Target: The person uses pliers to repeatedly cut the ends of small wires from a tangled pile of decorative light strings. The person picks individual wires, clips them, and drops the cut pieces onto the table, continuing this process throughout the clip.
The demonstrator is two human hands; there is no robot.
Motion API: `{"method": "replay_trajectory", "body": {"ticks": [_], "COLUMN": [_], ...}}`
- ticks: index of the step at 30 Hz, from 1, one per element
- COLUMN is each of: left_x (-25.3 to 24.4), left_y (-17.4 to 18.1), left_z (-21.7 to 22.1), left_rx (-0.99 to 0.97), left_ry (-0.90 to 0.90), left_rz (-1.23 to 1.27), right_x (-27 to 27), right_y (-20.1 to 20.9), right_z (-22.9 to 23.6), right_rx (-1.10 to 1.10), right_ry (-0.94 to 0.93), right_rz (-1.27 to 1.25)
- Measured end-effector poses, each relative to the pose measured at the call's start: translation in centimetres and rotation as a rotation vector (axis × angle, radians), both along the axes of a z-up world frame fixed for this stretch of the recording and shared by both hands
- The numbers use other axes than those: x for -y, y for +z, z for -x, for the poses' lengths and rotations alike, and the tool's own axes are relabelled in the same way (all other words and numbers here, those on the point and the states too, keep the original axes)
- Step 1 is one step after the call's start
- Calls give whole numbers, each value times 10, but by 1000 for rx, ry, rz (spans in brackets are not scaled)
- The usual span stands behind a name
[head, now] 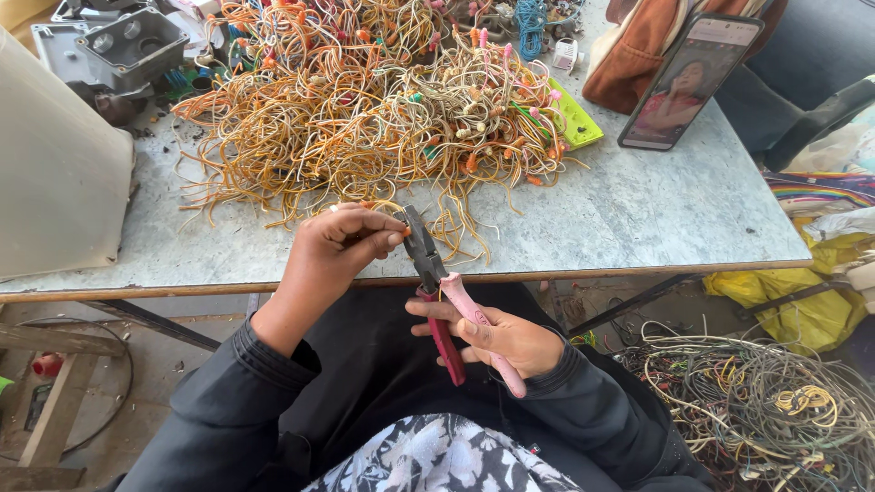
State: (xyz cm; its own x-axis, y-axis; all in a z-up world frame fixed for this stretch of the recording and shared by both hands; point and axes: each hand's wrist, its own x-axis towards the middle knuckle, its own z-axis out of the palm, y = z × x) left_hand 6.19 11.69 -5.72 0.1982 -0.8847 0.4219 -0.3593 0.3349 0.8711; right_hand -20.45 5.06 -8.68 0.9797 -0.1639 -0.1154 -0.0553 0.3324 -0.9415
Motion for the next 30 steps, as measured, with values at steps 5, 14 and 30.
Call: {"method": "replay_trajectory", "body": {"ticks": [5, 14, 30], "left_x": [-1, -4, -5], "left_y": [1, 9, 2], "left_z": [0, 6, 6], "left_rx": [83, 68, 142], "left_ry": [16, 22, 82], "left_rz": [7, -15, 101], "right_x": [0, 2, -3], "right_y": [0, -10, -6], "right_z": [0, -2, -6], "right_rx": [-6, 77, 114], "right_ry": [-3, -35, -6], "right_rz": [-13, -203, -275]}}
